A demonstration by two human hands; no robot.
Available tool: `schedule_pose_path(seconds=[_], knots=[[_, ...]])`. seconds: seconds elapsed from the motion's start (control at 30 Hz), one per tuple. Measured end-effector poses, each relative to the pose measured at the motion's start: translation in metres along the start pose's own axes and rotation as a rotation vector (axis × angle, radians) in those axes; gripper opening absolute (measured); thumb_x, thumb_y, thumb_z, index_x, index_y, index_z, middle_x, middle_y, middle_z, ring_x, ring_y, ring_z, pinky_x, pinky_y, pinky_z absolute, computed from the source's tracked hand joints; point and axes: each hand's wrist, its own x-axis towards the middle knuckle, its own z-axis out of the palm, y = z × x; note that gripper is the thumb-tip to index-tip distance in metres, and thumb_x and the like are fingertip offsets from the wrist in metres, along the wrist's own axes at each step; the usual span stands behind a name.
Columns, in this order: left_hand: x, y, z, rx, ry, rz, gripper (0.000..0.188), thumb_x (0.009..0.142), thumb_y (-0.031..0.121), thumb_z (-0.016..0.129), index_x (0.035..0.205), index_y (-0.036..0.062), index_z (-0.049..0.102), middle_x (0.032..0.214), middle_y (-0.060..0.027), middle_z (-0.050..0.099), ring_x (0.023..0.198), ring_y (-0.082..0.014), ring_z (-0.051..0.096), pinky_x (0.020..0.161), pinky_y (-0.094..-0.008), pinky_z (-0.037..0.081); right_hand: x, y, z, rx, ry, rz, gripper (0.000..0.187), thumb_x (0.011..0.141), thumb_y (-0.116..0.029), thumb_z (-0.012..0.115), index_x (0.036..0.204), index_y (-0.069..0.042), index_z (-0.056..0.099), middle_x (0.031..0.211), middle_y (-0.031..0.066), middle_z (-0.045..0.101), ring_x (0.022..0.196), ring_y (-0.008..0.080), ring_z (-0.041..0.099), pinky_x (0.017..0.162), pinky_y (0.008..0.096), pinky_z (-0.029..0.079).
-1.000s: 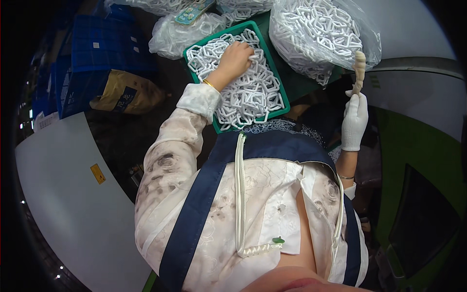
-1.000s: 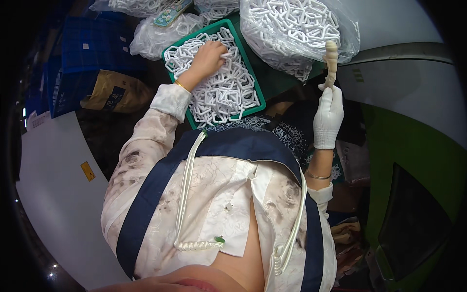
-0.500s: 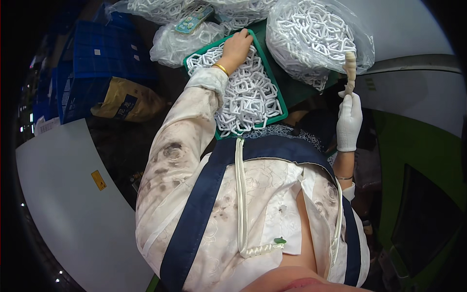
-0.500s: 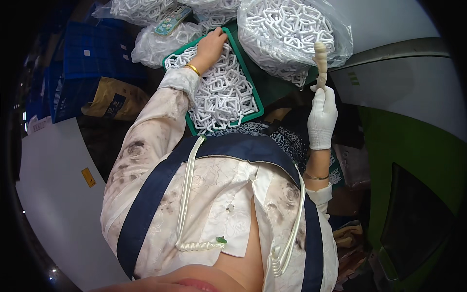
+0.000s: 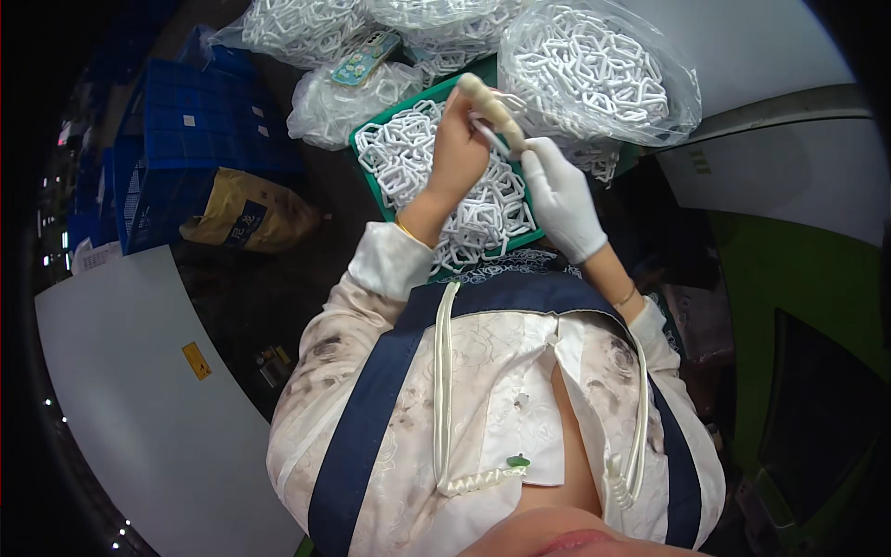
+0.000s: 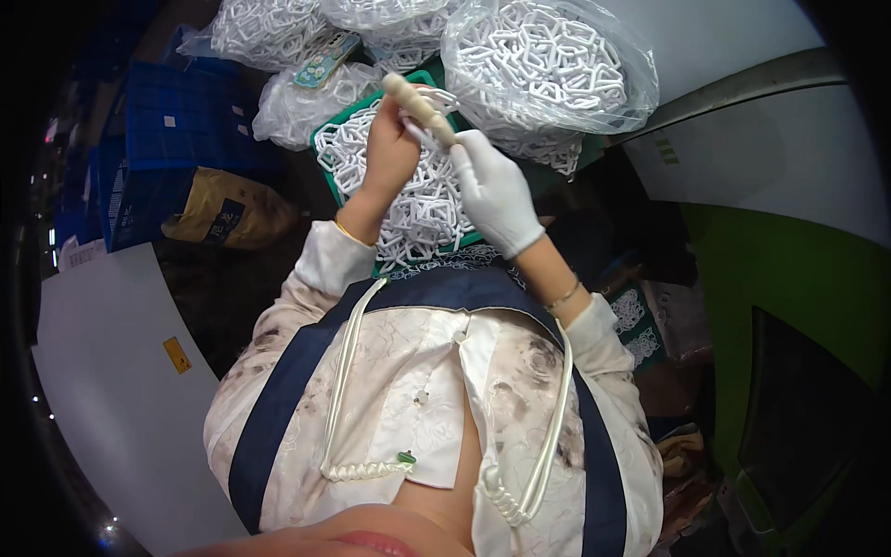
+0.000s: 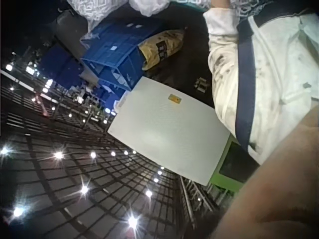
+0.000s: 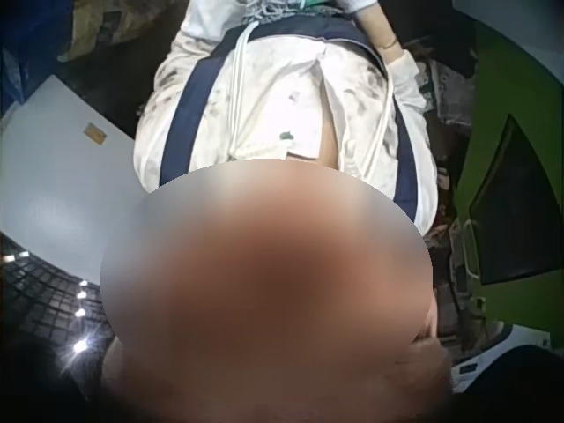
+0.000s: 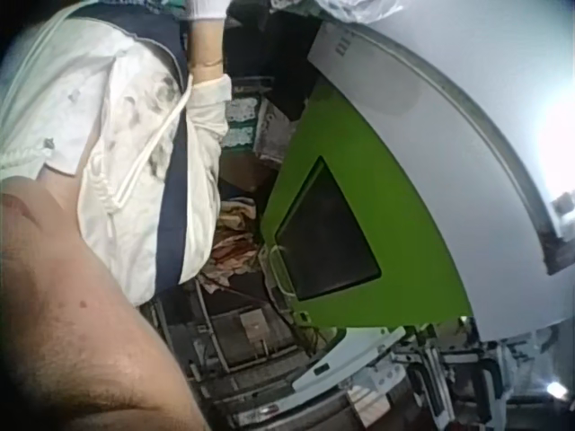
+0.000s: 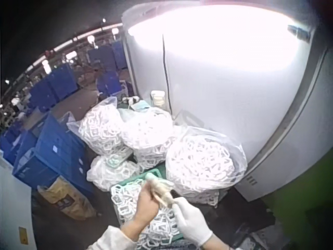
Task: Sorting small white plastic hooks from large plastic bags into a green sorting tray.
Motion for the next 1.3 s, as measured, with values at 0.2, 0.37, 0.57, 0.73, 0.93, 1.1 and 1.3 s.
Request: schedule_pose_path(seconds=[0.2, 0.37, 0.57, 0.73, 0.93, 1.1, 1.3], knots=[[-0.020, 0.008, 0.021, -0.837, 0.055, -0.457, 0.018, 0.105, 0.007, 0.050, 0.122, 0.0040, 0.053, 0.109, -0.0068, 0.064, 0.100, -0.0149, 0.063, 0.088, -0.0289, 0.053, -0.008, 0.020, 0.008, -0.038, 0.090, -0.040, 0.020, 0.106, -0.018, 0.047, 0.109, -0.004, 0.061, 0.073, 0.0042, 0.053, 0.066, 0.0107, 0.050, 0.063, 0.0293, 0.044], [-0.017, 0.007, 0.028, -0.831, 0.117, -0.375, 0.019, 0.105, 0.007, 0.052, 0.123, 0.0040, 0.051, 0.110, -0.0061, 0.063, 0.099, -0.0130, 0.062, 0.087, -0.0278, 0.051, -0.010, 0.009, -0.003, 0.190, 0.177, 0.077, 0.020, 0.099, -0.016, 0.061, 0.114, -0.004, 0.059, 0.072, -0.0041, 0.042, 0.064, 0.0049, 0.038, 0.058, 0.0234, 0.035], [-0.026, 0.031, 0.047, -0.725, 0.051, -0.502, 0.027, 0.097, 0.001, 0.056, 0.123, 0.0043, 0.049, 0.107, -0.0058, 0.061, 0.094, -0.0128, 0.062, 0.083, -0.0268, 0.051, -0.003, 0.003, 0.001, 0.327, 0.209, 0.071, 0.019, 0.099, -0.017, 0.064, 0.106, -0.001, 0.057, 0.080, -0.0006, 0.057, 0.070, 0.0049, 0.048, 0.064, 0.0246, 0.043], [-0.033, 0.030, 0.042, -0.841, 0.010, -0.486, 0.031, 0.098, -0.001, 0.054, 0.128, 0.0047, 0.048, 0.114, -0.0067, 0.063, 0.101, -0.0141, 0.063, 0.089, -0.0283, 0.051, -0.004, 0.007, -0.007, 0.311, 0.130, 0.188, 0.019, 0.100, -0.017, 0.064, 0.107, -0.001, 0.057, 0.089, -0.0018, 0.058, 0.079, 0.0016, 0.049, 0.068, 0.0184, 0.041], [-0.036, 0.029, 0.046, -1.094, -0.091, -0.540, 0.031, 0.099, 0.001, 0.053, 0.129, 0.0058, 0.051, 0.114, -0.0050, 0.063, 0.104, -0.0135, 0.062, 0.093, -0.0291, 0.049, 0.001, -0.007, -0.014, 0.587, 0.138, 0.067, 0.029, 0.096, -0.014, 0.067, 0.119, 0.000, 0.056, 0.092, -0.0011, 0.061, 0.081, 0.0020, 0.052, 0.069, 0.0189, 0.043], [-0.036, 0.031, 0.042, -0.491, -0.028, -0.345, 0.030, 0.095, 0.002, 0.058, 0.124, 0.0043, 0.054, 0.114, -0.0059, 0.062, 0.104, -0.0178, 0.062, 0.094, -0.0317, 0.049, 0.004, -0.012, -0.023, 0.316, 0.128, 0.100, 0.025, 0.090, -0.019, 0.072, 0.104, -0.002, 0.060, 0.076, -0.0045, 0.053, 0.067, 0.0033, 0.044, 0.059, 0.0230, 0.041], [-0.001, 0.041, 0.015, 0.688, -0.295, 0.357, 0.036, 0.084, -0.001, 0.058, 0.119, 0.0043, 0.055, 0.107, -0.0179, 0.063, 0.098, -0.0418, 0.060, 0.081, -0.0475, 0.051, 0.002, -0.013, -0.025, -0.059, 0.053, -0.019, 0.023, 0.095, -0.020, 0.067, 0.105, -0.002, 0.056, 0.069, 0.0094, 0.056, 0.059, 0.0168, 0.054, 0.059, 0.0326, 0.046]])
